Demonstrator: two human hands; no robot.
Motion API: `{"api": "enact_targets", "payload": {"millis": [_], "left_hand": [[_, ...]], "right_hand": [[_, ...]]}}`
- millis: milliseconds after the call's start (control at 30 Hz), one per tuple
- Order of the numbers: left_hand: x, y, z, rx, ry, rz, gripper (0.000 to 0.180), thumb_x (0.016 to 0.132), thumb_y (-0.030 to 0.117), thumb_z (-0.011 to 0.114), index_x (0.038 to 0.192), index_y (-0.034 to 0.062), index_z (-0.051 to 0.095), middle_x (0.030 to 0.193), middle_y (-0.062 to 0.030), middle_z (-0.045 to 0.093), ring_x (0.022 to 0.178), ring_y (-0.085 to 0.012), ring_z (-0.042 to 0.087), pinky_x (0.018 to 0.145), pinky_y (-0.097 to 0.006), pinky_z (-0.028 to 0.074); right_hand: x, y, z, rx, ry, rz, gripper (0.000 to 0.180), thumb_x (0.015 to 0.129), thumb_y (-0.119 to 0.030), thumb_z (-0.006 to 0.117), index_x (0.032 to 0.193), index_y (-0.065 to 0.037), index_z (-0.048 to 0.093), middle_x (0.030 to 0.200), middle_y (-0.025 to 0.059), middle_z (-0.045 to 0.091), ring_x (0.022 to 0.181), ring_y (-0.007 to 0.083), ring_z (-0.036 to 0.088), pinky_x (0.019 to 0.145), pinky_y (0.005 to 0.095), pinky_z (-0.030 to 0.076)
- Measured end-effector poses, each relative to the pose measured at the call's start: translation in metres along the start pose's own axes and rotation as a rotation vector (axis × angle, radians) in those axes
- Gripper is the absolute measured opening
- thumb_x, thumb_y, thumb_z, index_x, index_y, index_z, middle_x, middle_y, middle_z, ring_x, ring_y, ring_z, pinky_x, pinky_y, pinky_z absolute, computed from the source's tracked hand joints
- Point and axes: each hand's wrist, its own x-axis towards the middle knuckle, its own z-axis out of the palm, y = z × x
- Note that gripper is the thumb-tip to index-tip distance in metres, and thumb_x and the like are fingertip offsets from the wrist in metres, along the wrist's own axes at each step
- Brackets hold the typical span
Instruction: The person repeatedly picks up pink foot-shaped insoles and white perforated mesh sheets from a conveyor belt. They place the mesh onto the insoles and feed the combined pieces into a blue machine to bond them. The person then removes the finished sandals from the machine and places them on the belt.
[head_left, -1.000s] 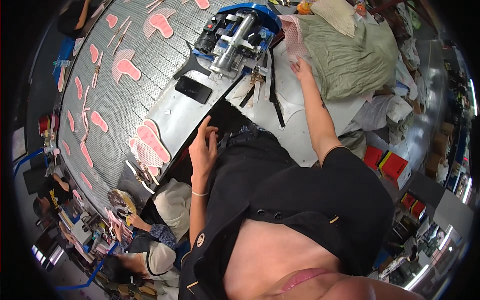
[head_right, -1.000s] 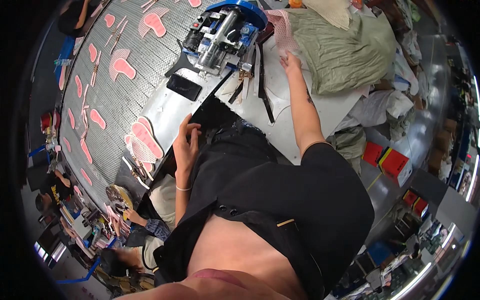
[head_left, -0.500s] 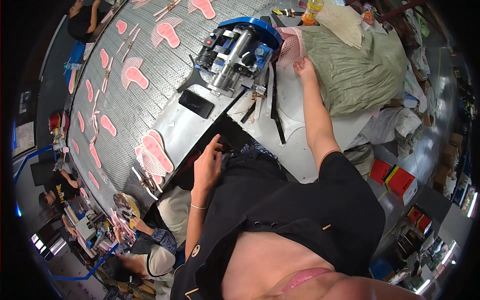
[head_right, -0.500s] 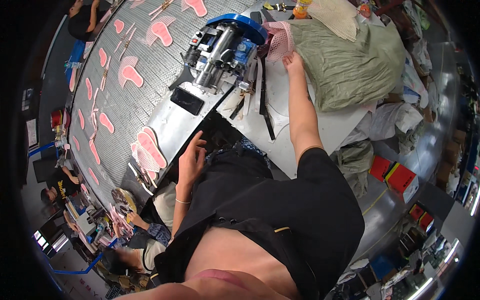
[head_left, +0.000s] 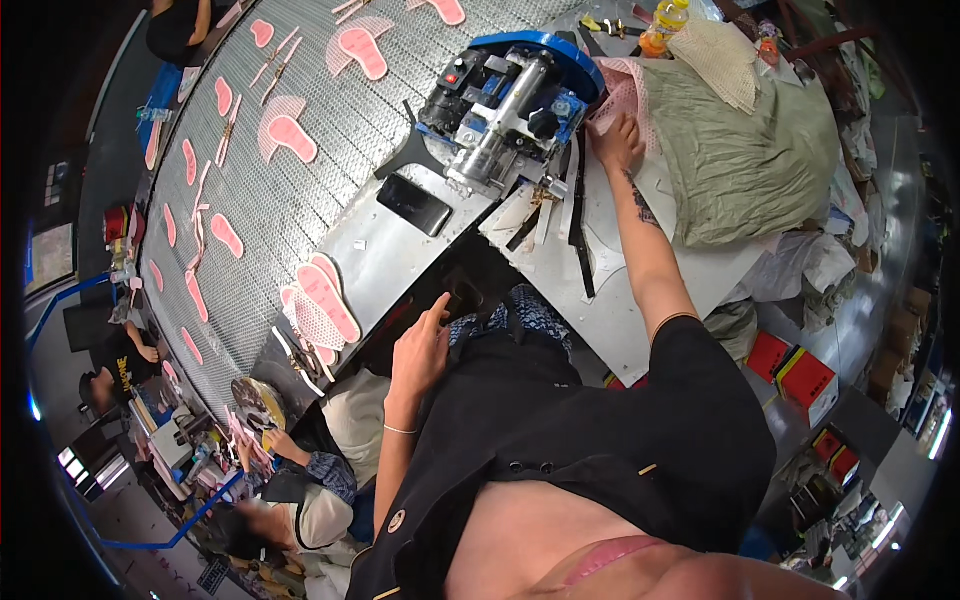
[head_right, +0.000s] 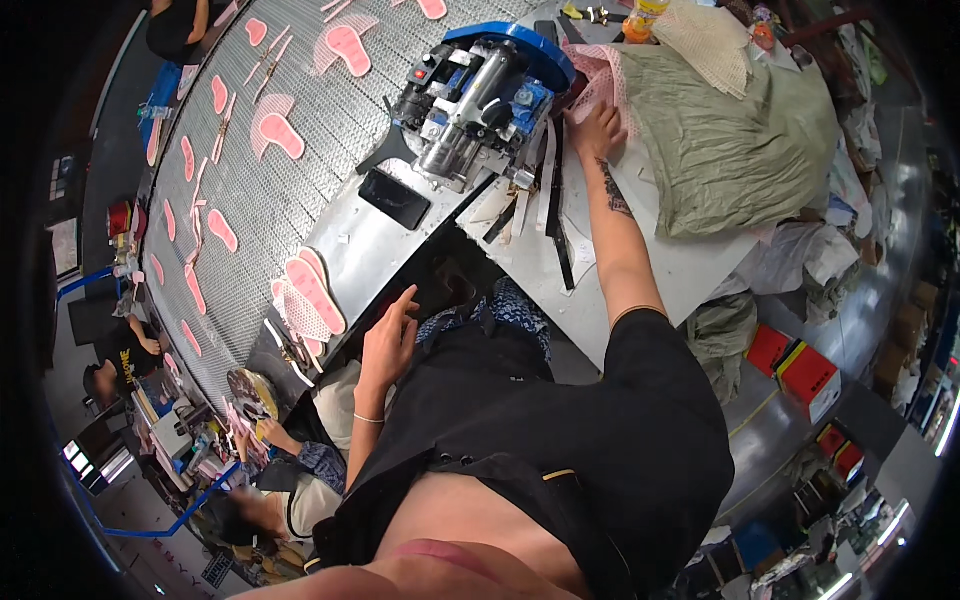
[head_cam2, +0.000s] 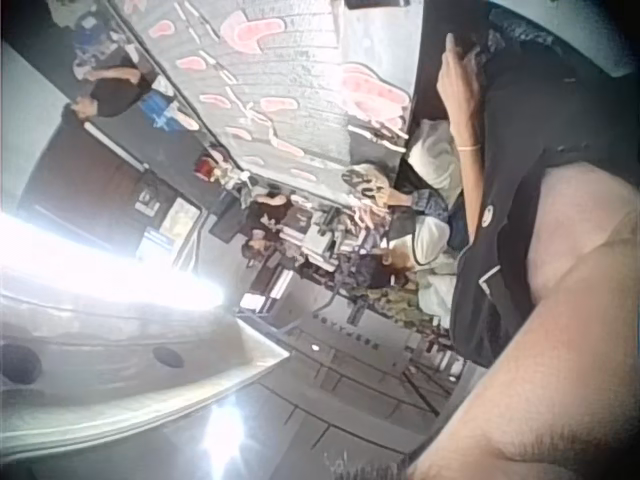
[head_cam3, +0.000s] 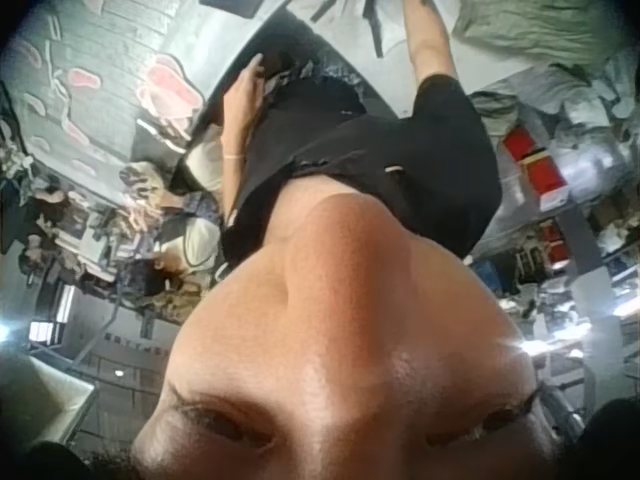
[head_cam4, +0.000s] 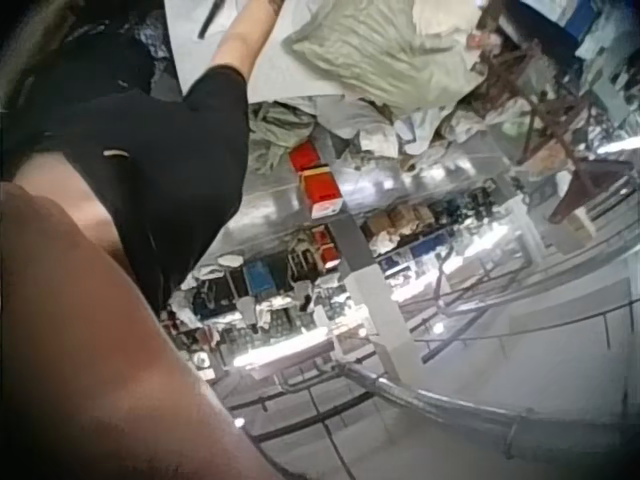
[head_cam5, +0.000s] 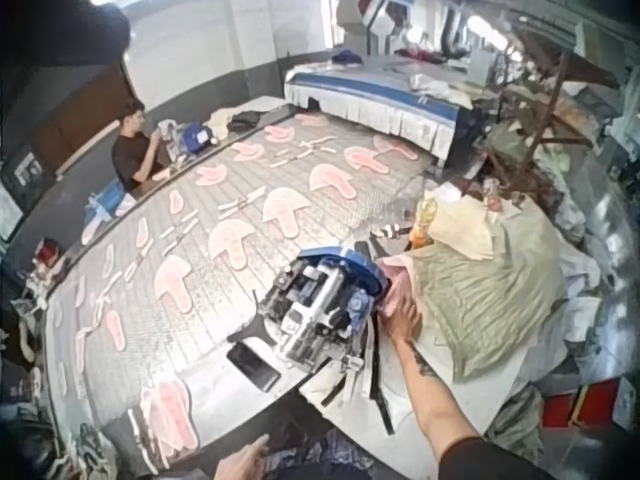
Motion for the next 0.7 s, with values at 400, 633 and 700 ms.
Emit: {"api": "enact_targets", "payload": {"millis": [400,633,700], "left_hand": [[0.030,-0.011,0.004,-0.026,-0.048,0.217,0.050,0.084,0.000,0.057,0.132,0.0091,0.049,0.104,-0.0113,0.064,0.088,-0.0280,0.064,0.075,-0.037,0.051],[0.078,0.046,-0.007,-0.175,0.145,0.583,0.052,0.080,0.009,0.069,0.128,0.0054,0.051,0.121,-0.0178,0.057,0.112,-0.0334,0.054,0.093,-0.041,0.045],[0.088,0.057,-0.002,-0.155,0.168,0.713,0.054,0.079,0.011,0.070,0.129,0.0059,0.050,0.119,-0.0174,0.058,0.109,-0.0329,0.056,0.093,-0.042,0.045]], "right_hand": [[-0.091,0.083,-0.096,0.279,0.044,-0.109,0.015,0.085,-0.017,0.064,0.093,-0.006,0.067,0.092,0.0096,0.067,0.091,0.0293,0.060,0.082,0.0409,0.044],[-0.146,0.051,-0.273,0.783,-0.526,-0.207,0.022,0.083,-0.016,0.067,0.098,0.000,0.067,0.086,0.0157,0.067,0.077,0.0277,0.063,0.071,0.0347,0.049],[-0.161,0.024,-0.289,0.787,-0.676,-0.420,0.022,0.083,-0.015,0.067,0.098,0.001,0.067,0.085,0.0159,0.067,0.076,0.0264,0.064,0.071,0.0340,0.049]]}}
